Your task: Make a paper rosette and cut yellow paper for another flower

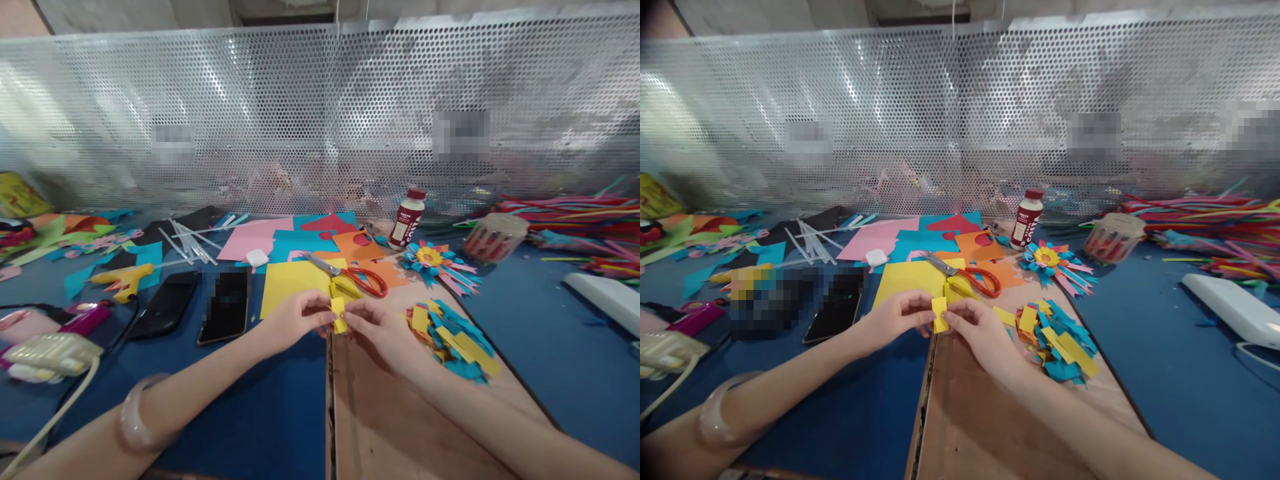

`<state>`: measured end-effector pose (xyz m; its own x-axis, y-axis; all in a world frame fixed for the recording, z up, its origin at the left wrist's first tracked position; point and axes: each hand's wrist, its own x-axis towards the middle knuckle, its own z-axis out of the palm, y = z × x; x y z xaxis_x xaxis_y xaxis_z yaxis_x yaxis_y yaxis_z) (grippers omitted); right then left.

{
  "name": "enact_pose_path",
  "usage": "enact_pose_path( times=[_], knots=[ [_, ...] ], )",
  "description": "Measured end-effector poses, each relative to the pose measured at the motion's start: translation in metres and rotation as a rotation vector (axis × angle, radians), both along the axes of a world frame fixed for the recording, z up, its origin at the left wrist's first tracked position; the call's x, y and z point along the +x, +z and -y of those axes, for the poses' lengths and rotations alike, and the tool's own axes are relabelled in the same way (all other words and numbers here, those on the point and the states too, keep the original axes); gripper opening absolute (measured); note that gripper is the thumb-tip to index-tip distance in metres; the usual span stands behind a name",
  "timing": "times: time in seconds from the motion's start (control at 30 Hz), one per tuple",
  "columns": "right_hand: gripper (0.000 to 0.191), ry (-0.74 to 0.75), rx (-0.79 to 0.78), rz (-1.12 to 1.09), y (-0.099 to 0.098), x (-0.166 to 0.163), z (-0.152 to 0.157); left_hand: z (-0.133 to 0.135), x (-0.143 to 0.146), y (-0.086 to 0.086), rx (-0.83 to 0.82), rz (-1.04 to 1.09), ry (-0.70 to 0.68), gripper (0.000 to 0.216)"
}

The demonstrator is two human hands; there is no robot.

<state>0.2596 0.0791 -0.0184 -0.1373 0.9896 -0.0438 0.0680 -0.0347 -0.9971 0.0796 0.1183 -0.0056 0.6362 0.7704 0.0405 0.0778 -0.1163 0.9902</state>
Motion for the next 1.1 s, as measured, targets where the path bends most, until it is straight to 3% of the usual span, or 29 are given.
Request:
enact_pose_path(
  times=[0.27, 0.47, 0.67, 0.87, 0.97, 1.1],
  knots=[
    [0.025, 0.057, 0.208, 0.342, 0.008, 0.001, 0.009, -0.004, -0.003, -0.007, 0.022, -0.061, 0.064, 0.031],
    [0.025, 0.235, 0.206, 0.287, 0.021, -0.003, 0.015, -0.003, -0.003, -0.002, 0.1, -0.111, 0.122, 0.026],
    [0.016, 0.174, 0.187, 0.326, 0.015, -0.006, 0.018, 0.0, -0.003, -0.006, 0.239, -0.213, 0.147, 0.028],
    [0.015, 0.131, 0.058, 0.017, 0.001, -0.003, 0.008, 0.004, -0.003, -0.001, 0.348, -0.283, 0.164, 0.021],
    [0.016, 0.12, -0.041, -0.164, -0.001, -0.004, 0.004, 0.005, -0.004, 0.0, 0.332, -0.239, 0.142, 0.014],
    [0.02, 0.116, -0.071, -0.241, -0.007, -0.003, 0.001, 0.004, -0.004, 0.0, 0.244, -0.191, 0.113, 0.015]
  ],
)
